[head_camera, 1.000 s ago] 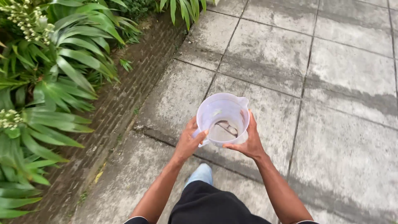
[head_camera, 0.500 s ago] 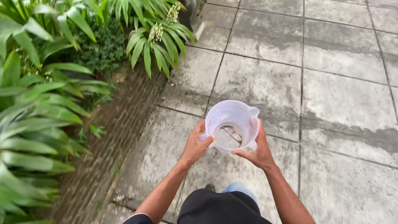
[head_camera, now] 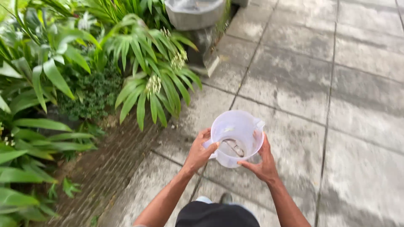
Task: Filling a plastic pitcher with water from an outdoor faucet and watering garden plants.
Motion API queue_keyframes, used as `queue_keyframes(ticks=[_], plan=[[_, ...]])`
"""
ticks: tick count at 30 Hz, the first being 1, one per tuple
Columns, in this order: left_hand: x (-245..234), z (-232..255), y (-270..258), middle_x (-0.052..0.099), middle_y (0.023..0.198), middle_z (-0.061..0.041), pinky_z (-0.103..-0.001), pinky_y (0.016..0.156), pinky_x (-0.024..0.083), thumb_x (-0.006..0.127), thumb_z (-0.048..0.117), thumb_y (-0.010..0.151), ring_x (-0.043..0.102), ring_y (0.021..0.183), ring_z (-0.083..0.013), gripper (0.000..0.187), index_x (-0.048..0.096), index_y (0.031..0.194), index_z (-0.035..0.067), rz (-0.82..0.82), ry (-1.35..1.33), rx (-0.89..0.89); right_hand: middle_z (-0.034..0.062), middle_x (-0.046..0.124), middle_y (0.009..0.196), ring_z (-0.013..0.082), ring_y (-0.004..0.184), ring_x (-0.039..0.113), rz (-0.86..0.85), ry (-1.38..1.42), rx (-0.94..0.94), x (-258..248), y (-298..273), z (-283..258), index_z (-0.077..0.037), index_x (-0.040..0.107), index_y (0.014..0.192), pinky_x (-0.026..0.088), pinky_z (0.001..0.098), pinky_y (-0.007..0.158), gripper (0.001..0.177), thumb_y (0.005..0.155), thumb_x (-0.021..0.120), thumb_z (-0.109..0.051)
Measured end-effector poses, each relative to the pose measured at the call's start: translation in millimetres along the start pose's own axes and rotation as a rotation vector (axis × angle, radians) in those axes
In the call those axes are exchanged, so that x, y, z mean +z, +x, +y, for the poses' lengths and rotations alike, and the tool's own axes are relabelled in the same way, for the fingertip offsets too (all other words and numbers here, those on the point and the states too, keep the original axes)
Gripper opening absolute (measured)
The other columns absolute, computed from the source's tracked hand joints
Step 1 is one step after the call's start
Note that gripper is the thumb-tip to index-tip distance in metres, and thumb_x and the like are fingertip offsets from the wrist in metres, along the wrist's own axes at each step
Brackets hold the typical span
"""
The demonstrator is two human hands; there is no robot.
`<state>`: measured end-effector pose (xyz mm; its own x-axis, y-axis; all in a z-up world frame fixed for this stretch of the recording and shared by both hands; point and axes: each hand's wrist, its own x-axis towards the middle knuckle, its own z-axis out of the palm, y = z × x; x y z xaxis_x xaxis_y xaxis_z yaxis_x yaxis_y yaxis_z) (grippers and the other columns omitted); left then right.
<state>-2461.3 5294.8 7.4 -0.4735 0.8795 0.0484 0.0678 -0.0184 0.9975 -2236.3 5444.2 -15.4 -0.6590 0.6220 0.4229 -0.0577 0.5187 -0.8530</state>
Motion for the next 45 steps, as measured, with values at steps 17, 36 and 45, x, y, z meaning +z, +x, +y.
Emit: queue_keyframes(ticks=[17, 36, 45], plan=[[-121, -21, 543, 0.050, 0.148, -0.018, -0.038, 0.109, 0.043, 0.073, 0.031, 0.090, 0.051, 0.133, -0.0252, 0.055, 0.059, 0.132, -0.002, 0.168, -0.306, -0.025, 0.0218, 0.029, 0.165, 0.0325, 0.150, 0.036, -0.221, 0.001, 0.025, 23, 545, 242, -0.009, 0.005, 0.163, 0.040, 0.0461, 0.116, 0.133, 0.066, 0.094, -0.026], [-242, -43, 1054, 0.063, 0.133, -0.008, -0.032, 0.108, 0.042, 0.071, 0.027, 0.093, 0.057, 0.123, -0.0143, 0.065, 0.048, 0.143, -0.006, 0.531, -0.426, 0.058, 0.0172, 0.027, 0.163, 0.0317, 0.147, 0.038, -0.538, 0.163, -0.032, 78, 1122, 487, -0.010, 0.018, 0.160, 0.045, 0.0492, 0.113, 0.112, 0.074, 0.085, -0.037], [-338, -134, 1205, 0.062, 0.127, -0.006, -0.031, 0.101, 0.045, 0.071, 0.032, 0.097, 0.057, 0.115, -0.0132, 0.064, 0.054, 0.142, -0.010, 0.906, -0.311, 0.051, 0.0141, 0.053, 0.155, 0.0268, 0.143, 0.052, -0.579, 0.134, -0.286, 189, 1336, 582, -0.009, 0.054, 0.149, 0.045, 0.0420, 0.115, 0.052, 0.101, 0.065, -0.027]])
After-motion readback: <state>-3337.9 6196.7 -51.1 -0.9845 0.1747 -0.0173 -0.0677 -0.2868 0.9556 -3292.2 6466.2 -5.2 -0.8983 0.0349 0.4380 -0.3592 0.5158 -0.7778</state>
